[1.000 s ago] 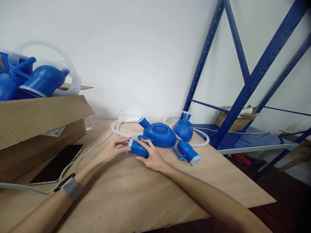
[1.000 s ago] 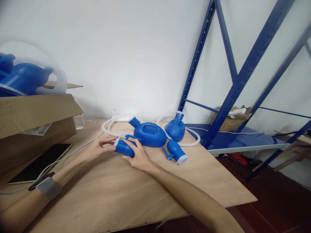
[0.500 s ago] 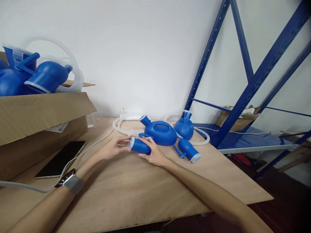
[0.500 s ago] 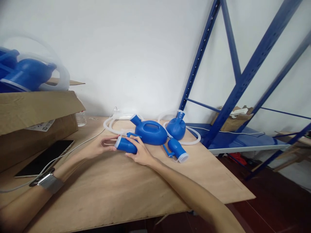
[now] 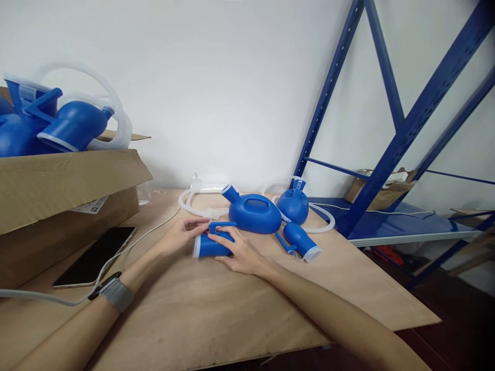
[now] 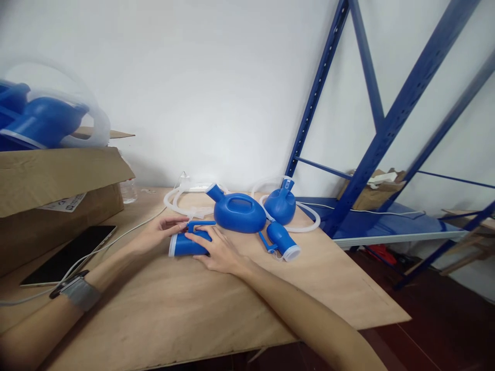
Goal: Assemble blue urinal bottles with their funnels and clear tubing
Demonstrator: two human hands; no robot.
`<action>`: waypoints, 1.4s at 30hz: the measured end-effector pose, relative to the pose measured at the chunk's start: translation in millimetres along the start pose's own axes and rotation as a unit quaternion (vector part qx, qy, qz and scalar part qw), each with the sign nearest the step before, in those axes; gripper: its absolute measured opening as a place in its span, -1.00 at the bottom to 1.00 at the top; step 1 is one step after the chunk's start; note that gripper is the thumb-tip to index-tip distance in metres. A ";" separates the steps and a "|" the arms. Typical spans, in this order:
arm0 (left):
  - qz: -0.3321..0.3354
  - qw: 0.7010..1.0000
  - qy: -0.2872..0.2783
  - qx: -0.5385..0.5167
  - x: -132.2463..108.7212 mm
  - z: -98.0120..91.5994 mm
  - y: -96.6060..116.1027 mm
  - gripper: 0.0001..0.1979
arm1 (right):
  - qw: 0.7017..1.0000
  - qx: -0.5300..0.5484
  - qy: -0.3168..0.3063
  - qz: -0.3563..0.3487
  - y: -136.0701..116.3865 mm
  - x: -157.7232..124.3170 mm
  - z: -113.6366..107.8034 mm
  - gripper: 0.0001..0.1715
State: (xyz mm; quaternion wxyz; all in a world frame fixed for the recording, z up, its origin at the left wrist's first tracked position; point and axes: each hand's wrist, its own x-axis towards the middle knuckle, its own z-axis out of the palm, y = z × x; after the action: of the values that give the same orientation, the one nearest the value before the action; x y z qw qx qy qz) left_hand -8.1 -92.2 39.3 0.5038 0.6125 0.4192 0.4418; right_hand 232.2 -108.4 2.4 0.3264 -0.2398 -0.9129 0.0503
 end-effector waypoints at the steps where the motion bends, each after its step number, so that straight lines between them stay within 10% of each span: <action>1: -0.001 1.000 0.012 -0.011 0.2 1.4 -0.3 -0.42 | 1.000 -0.003 0.001 0.004 -0.5 0.0 -0.3 -0.22; 9: -0.028 0.990 0.041 -0.133 -2.1 0.3 -1.3 -0.57 | 1.000 0.006 0.008 0.008 -1.2 0.2 0.5 -0.24; 37: 0.109 0.989 0.070 0.072 -10.8 21.6 4.0 -0.60 | 0.998 -0.020 0.045 0.034 -11.1 -0.3 2.7 -0.10; 42: 0.103 0.991 0.061 0.058 -13.7 37.0 -4.2 -0.62 | 0.971 0.080 0.151 0.166 -18.4 4.1 4.5 -0.55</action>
State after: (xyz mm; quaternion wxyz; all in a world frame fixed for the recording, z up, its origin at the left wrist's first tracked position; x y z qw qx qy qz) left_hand 23.7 -113.8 29.8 0.3926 0.6528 0.4086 0.5028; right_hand 219.2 -122.3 5.8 0.4659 -0.3661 -0.7933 0.1398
